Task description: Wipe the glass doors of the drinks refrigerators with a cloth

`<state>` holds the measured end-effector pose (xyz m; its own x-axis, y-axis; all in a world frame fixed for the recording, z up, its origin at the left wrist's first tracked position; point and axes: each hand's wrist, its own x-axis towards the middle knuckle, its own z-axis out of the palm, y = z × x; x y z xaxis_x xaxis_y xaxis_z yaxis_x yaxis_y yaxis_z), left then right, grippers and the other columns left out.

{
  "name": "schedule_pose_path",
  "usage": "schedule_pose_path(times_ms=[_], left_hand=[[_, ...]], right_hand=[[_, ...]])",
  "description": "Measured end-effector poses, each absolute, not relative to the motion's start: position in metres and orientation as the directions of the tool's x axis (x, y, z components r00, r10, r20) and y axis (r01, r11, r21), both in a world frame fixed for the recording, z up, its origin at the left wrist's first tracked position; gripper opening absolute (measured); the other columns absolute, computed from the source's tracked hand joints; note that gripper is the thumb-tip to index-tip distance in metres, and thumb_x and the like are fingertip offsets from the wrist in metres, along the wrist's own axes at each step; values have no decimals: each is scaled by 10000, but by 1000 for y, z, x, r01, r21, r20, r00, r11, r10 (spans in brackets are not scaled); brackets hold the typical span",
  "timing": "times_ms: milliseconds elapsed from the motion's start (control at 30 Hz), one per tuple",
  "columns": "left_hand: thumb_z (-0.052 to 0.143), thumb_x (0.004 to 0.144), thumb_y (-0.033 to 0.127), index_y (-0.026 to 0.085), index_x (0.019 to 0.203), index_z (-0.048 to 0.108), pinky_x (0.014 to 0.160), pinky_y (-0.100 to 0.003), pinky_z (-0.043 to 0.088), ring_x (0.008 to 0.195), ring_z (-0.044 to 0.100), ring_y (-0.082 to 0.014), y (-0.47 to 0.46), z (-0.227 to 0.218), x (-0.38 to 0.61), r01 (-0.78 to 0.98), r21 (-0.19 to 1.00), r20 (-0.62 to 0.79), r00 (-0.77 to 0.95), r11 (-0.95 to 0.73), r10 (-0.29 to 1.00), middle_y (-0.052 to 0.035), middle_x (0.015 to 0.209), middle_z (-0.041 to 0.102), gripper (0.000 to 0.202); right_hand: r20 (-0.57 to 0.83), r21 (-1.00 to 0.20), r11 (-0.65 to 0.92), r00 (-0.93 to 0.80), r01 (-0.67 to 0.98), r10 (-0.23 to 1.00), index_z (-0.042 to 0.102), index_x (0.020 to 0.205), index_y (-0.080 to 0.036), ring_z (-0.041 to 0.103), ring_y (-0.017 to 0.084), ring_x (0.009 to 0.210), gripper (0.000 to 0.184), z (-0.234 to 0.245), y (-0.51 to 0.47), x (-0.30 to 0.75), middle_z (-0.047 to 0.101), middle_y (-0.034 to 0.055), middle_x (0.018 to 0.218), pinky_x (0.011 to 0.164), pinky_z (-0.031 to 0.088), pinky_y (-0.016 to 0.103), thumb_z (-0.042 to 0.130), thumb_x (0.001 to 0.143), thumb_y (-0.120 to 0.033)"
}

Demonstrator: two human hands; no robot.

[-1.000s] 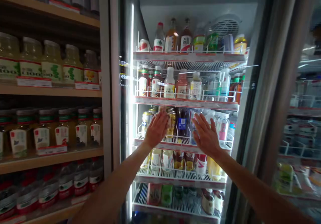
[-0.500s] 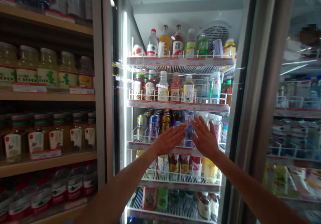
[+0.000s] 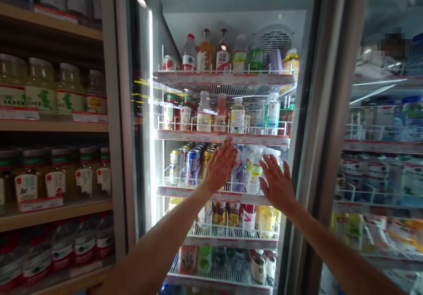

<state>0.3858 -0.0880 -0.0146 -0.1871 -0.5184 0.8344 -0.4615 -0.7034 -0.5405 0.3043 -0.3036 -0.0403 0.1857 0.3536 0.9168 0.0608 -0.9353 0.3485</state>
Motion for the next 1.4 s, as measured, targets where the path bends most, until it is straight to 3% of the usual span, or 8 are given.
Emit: schedule_pose_path(times_ms=[167, 300, 467, 767, 933, 1067, 1200, 1400], left_hand=[[407, 904, 214, 169, 1309, 444, 1137, -346, 260, 1386, 227, -172, -96, -9, 382, -420, -825, 516, -289, -378, -806, -48, 1456, 354, 409], [404, 908, 246, 129, 1325, 427, 1123, -413, 276, 1389, 208, -227, -104, -1, 380, -449, -616, 772, -180, -648, -609, -80, 1431, 390, 434], [361, 922, 226, 166, 1346, 401, 1154, -367, 222, 1392, 204, -174, -110, 13, 381, -424, -809, 526, -211, -407, -824, -38, 1459, 346, 430], [354, 931, 271, 163, 1369, 369, 1156, -387, 227, 1401, 146, -192, -94, 42, 388, -417, -772, 592, -198, -479, -782, -43, 1460, 347, 451], [358, 923, 230, 146, 1441, 203, 1127, -419, 293, 1404, 139, -203, -78, 48, 394, -467, -435, 900, -187, -770, -395, -102, 1473, 304, 547], [396, 916, 235, 174, 1449, 178, 1115, -389, 323, 1391, 199, -192, -67, 48, 398, -435, -570, 821, -258, -698, -509, -79, 1450, 357, 579], [370, 920, 216, 173, 1453, 166, 1101, -435, 339, 1391, 199, -214, -50, 53, 400, -452, -345, 935, -242, -822, -260, -114, 1465, 313, 572], [367, 927, 256, 179, 1426, 254, 1130, -393, 293, 1389, 207, -186, -15, 54, 409, -442, -560, 820, -177, -701, -544, -81, 1448, 363, 517]], right_hand=[[917, 327, -942, 214, 77, 336, 147, 1459, -212, 220, 205, 1392, 600, -40, -318, 302, 369, 90, 1440, 1135, 140, 476, 374, 907, -264], [930, 301, -950, 197, 81, 311, 166, 1455, -225, 224, 202, 1391, 587, -38, -327, 302, 347, 79, 1454, 1136, 132, 477, 370, 907, -274], [927, 326, -943, 175, 62, 332, 178, 1451, -205, 255, 205, 1380, 580, -31, -330, 302, 388, 91, 1429, 1128, 158, 465, 371, 910, -284], [934, 333, -942, 121, 43, 336, 135, 1457, -208, 261, 203, 1377, 595, -7, -322, 305, 380, 94, 1433, 1125, 165, 459, 370, 917, -291], [932, 351, -933, 69, 73, 356, 80, 1464, -221, 233, 185, 1388, 612, 11, -304, 315, 375, 81, 1438, 1134, 154, 452, 353, 922, -297], [937, 332, -935, 73, 122, 342, 67, 1466, -231, 218, 185, 1393, 611, 25, -282, 327, 345, 67, 1456, 1141, 136, 460, 339, 923, -300], [933, 331, -927, 83, 174, 349, 97, 1465, -223, 207, 186, 1396, 597, 33, -255, 341, 315, 64, 1472, 1141, 133, 467, 327, 920, -302], [925, 336, -919, 110, 206, 363, 132, 1461, -232, 210, 199, 1395, 575, 40, -219, 358, 292, 54, 1483, 1139, 113, 495, 311, 920, -311]])
